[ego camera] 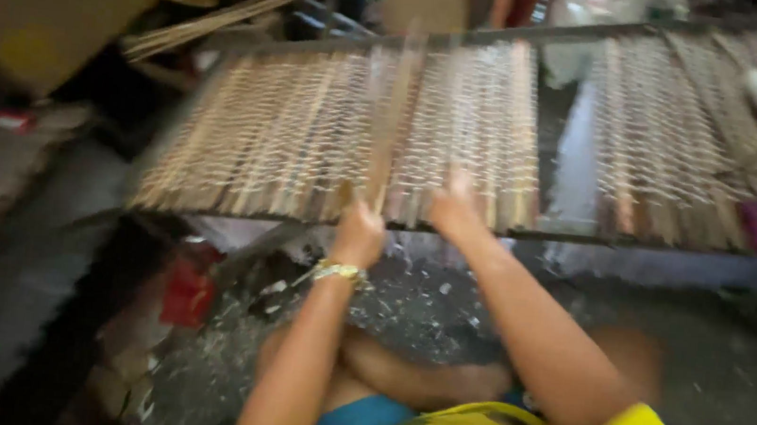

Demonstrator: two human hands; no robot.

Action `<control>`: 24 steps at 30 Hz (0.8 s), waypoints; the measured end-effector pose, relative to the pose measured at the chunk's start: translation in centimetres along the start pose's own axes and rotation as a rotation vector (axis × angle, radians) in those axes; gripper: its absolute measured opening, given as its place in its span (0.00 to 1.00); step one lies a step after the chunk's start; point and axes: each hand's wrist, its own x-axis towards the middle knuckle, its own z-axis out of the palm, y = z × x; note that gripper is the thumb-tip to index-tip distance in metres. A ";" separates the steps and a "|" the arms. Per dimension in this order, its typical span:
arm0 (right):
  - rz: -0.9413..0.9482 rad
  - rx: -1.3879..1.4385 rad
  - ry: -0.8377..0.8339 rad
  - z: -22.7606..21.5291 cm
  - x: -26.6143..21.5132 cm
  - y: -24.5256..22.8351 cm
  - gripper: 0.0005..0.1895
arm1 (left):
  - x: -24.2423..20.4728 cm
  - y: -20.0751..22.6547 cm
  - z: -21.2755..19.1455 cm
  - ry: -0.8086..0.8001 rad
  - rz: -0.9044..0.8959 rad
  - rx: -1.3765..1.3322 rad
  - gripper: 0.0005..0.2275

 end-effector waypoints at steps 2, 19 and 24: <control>-0.544 -0.466 0.307 7.7 5.5 0.0 0.28 | 7.0 -1.0 -10.1 0.004 0.006 0.212 0.17; 0.333 1.652 0.045 -21.4 -5.1 -16.6 0.22 | -0.1 17.0 -26.5 -0.464 -0.681 -1.324 0.12; 0.295 1.791 0.244 -25.9 -6.0 -11.1 0.14 | -5.2 16.5 -26.5 -1.032 -0.867 -1.214 0.16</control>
